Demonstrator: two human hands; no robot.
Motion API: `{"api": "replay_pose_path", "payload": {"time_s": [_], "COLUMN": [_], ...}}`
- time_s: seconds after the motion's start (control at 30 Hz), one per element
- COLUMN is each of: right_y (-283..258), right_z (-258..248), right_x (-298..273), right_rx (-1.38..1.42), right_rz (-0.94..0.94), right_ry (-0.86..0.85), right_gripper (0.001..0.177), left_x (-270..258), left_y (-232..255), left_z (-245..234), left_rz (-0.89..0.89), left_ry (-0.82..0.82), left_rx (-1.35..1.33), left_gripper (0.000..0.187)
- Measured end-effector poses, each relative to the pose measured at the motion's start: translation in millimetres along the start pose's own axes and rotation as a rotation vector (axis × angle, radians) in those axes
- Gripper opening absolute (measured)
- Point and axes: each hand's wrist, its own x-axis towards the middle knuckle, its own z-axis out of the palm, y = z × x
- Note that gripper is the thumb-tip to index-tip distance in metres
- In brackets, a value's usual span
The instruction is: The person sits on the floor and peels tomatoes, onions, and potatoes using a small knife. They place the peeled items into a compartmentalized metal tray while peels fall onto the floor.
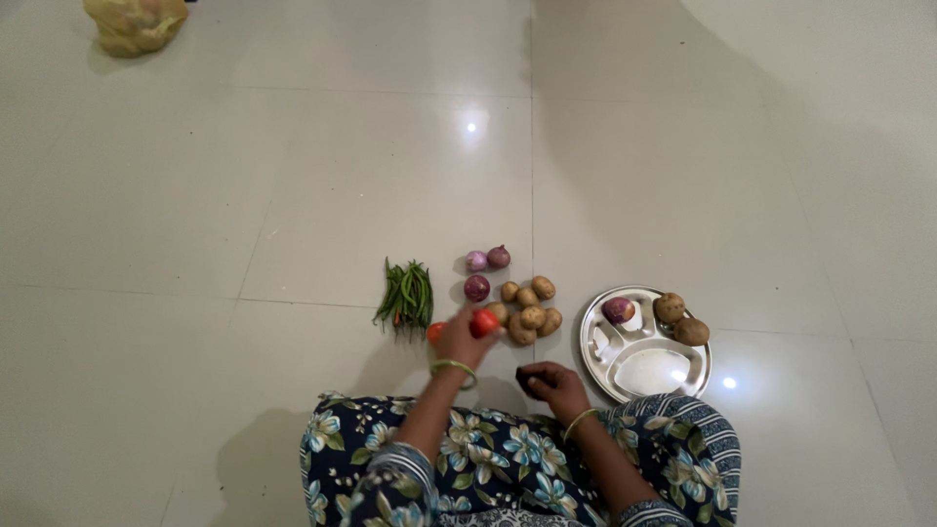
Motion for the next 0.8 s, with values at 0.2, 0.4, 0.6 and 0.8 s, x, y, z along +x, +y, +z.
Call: {"api": "replay_pose_path", "payload": {"time_s": [0.2, 0.4, 0.6, 0.8], "right_y": [-19.0, -25.9, -25.7, -17.6], "right_z": [-14.1, -4.0, -4.9, -4.9], "right_x": [-3.3, -8.2, -9.7, -3.5], "right_rx": [0.153, 0.133, 0.120, 0.098], "right_rz": [-0.019, 0.008, 0.001, 0.019], "right_ry": [0.300, 0.290, 0.280, 0.260], "right_gripper": [0.026, 0.028, 0.027, 0.027], "left_x": [27.0, 26.3, 26.0, 25.0], "left_y": [-20.0, -12.3, -22.8, -42.6], "left_z": [-56.4, -91.3, -79.7, -61.9], "left_rz": [-0.088, -0.412, -0.484, -0.538], "left_ry": [0.041, -0.174, -0.300, -0.301], "left_rx": [0.359, 0.582, 0.657, 0.640], "left_gripper": [0.054, 0.073, 0.072, 0.039]}}
